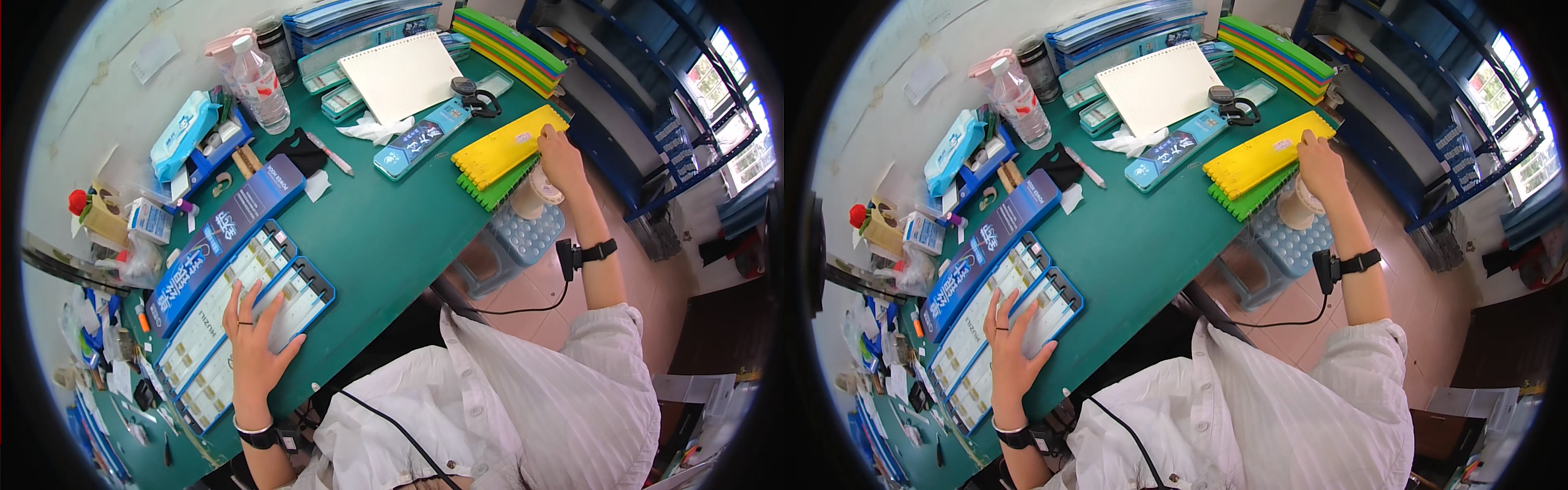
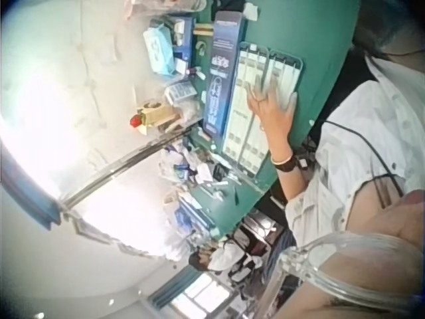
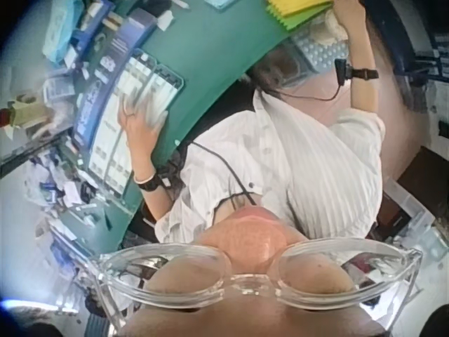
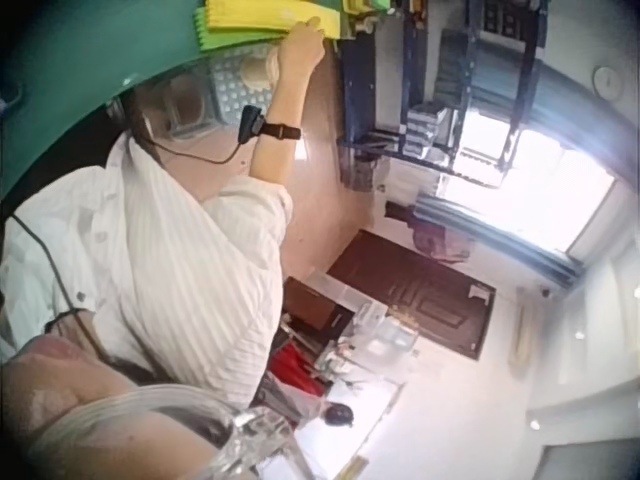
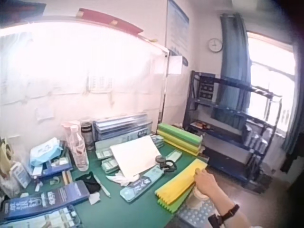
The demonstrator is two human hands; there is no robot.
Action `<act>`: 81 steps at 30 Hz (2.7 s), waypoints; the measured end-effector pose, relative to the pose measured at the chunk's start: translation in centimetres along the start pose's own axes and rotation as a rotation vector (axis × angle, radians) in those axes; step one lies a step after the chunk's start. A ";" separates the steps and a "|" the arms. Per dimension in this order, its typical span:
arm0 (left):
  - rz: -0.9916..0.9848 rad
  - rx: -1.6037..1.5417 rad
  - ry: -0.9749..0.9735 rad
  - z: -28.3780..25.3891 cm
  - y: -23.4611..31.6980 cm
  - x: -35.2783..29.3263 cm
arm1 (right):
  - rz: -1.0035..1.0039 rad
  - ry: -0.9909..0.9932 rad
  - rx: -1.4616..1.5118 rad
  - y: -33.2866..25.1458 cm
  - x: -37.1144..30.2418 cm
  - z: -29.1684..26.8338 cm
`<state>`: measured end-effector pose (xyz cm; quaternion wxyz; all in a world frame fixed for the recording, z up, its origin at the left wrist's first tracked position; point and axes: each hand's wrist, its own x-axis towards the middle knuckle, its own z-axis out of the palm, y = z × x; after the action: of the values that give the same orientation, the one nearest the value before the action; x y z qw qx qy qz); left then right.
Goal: Using pliers to cut wires or components on multiple electronic boards held in a blue tray.
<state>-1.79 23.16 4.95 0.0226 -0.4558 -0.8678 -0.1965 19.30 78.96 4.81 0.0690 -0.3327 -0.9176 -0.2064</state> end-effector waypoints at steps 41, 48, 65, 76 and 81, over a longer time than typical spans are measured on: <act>-0.094 -2.016 -0.832 -2.7 3.9 -5.2 | -0.460 0.306 2.226 -22.1 -1.0 -23.2; -0.273 -1.170 0.221 -6.0 -2.0 -15.5 | -0.447 -0.367 2.260 -31.9 -2.8 -18.5; -0.838 -0.012 1.046 -3.5 -9.3 -23.1 | -1.038 -1.510 1.848 -42.4 -11.4 -18.7; -1.088 -0.068 1.137 -2.4 -9.9 -22.0 | -1.041 -1.640 1.726 -43.4 -11.3 -17.8; -0.994 -0.029 1.217 -2.0 -10.1 -21.9 | -1.080 -1.628 1.741 -43.6 -11.2 -17.7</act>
<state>2.67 0.17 -1.24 0.3975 0.1732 -0.8025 -0.4099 -0.13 34.70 3.37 -0.4020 0.1997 -0.5447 0.7084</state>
